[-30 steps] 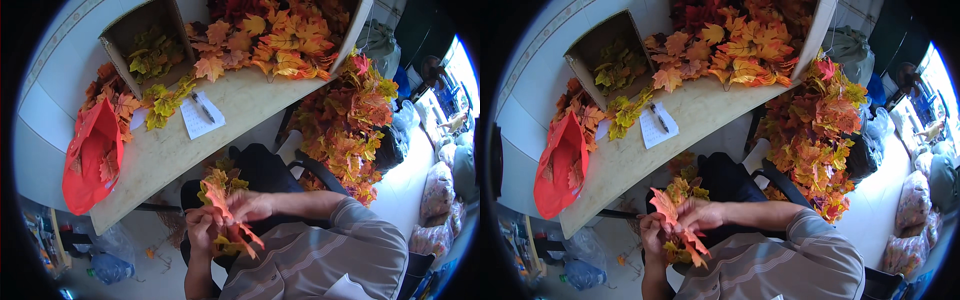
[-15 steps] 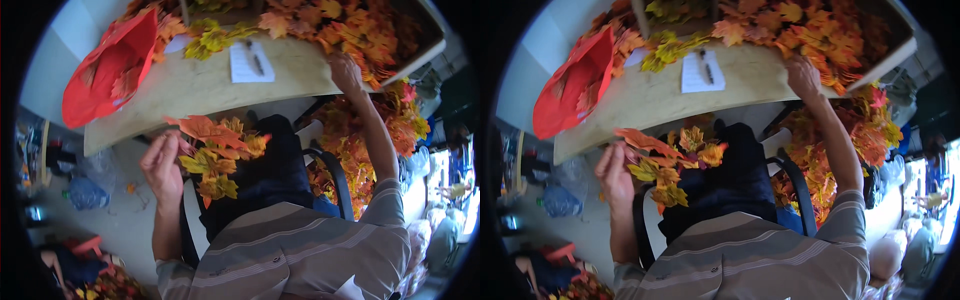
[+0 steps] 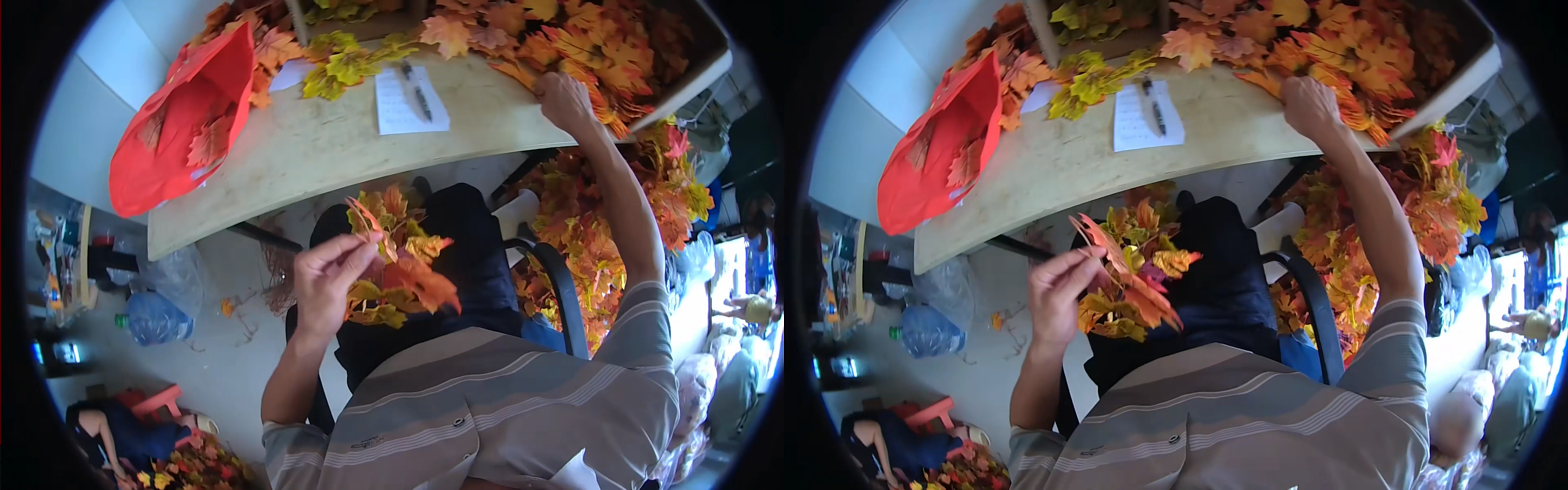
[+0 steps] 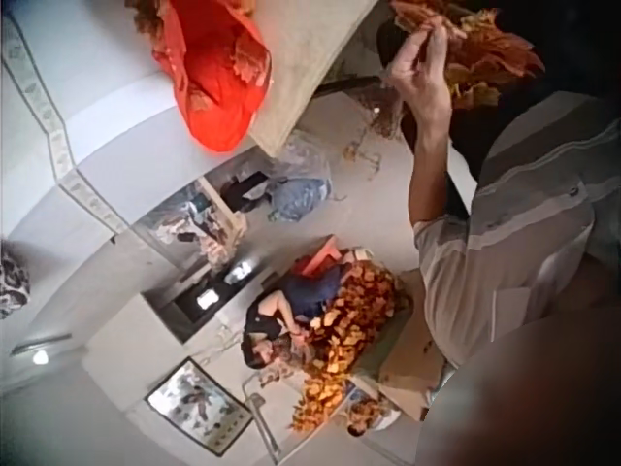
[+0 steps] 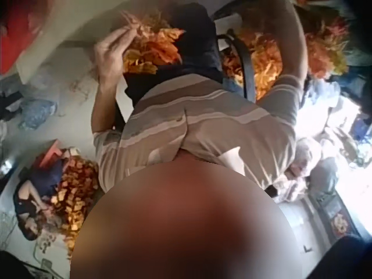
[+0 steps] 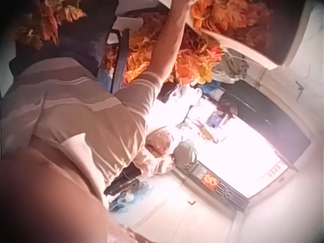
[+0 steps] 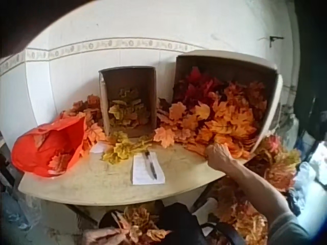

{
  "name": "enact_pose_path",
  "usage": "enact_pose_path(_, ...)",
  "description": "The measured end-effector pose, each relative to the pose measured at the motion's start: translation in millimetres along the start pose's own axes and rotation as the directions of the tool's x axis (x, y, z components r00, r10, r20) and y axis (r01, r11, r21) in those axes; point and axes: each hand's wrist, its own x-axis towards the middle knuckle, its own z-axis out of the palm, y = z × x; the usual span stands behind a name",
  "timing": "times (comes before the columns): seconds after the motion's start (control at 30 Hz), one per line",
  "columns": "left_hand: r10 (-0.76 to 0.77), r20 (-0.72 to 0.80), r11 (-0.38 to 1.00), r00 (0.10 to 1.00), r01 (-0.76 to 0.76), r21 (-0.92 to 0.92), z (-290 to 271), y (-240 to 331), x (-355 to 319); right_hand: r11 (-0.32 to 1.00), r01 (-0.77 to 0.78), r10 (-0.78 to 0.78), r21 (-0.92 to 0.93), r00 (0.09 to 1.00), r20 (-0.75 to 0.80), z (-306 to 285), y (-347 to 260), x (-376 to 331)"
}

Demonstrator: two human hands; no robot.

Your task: Manually threading artificial maple leaves onto a plastic or wire stem to create a garland.

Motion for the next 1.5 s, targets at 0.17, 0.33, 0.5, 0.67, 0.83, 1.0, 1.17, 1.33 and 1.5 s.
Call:
enact_pose_path(0.17,0.047,0.102,0.997,0.994,-0.052,0.05,13.1,-17.4,1.7,0.999,-0.039,0.039,-0.006,0.998,0.04,1.2,12.5,4.3)
enact_pose_path(0.33,0.088,0.129,0.992,0.988,-0.098,0.074,12.1,-29.8,0.2,0.995,0.025,-0.018,-0.094,0.998,0.067,-9.3,-3.2,3.2)
enact_pose_path(0.5,0.019,0.085,0.999,0.996,-0.022,0.042,10.9,-39.6,-2.6,0.993,0.095,-0.096,0.071,0.995,0.012,-26.1,4.4,-11.4)
enact_pose_path(0.67,-0.071,0.059,0.995,0.996,0.067,0.075,11.6,-40.5,-1.6,0.95,0.275,-0.215,0.15,0.92,-0.329,-40.1,20.5,-6.9)
enact_pose_path(0.83,-0.075,0.04,0.993,0.996,0.071,0.09,16.5,-44.5,0.9,0.899,0.346,-0.35,0.268,0.936,-0.035,-18.9,34.7,-20.1)
enact_pose_path(1.0,-0.045,0.035,0.996,0.998,0.043,0.073,18.9,-46.0,-2.0,0.942,0.271,-0.283,0.198,0.959,0.031,-16.3,34.4,-26.2)
enact_pose_path(1.17,0.005,-0.006,0.991,1.0,-0.004,0.135,14.7,-46.9,-5.3,0.746,0.3,-0.335,0.594,0.941,-0.054,-25.7,16.3,-44.5)
enact_pose_path(1.33,-0.017,0.006,0.974,1.0,0.015,0.228,14.7,-45.6,-2.6,0.433,-0.033,-0.194,0.901,0.973,0.129,-55.3,-67.2,-108.1)
enact_pose_path(1.5,-0.024,0.038,0.983,0.999,0.017,0.182,14.9,-53.0,-4.7,0.127,0.083,-0.335,0.988,0.941,-0.036,-32.6,-117.9,-120.0)
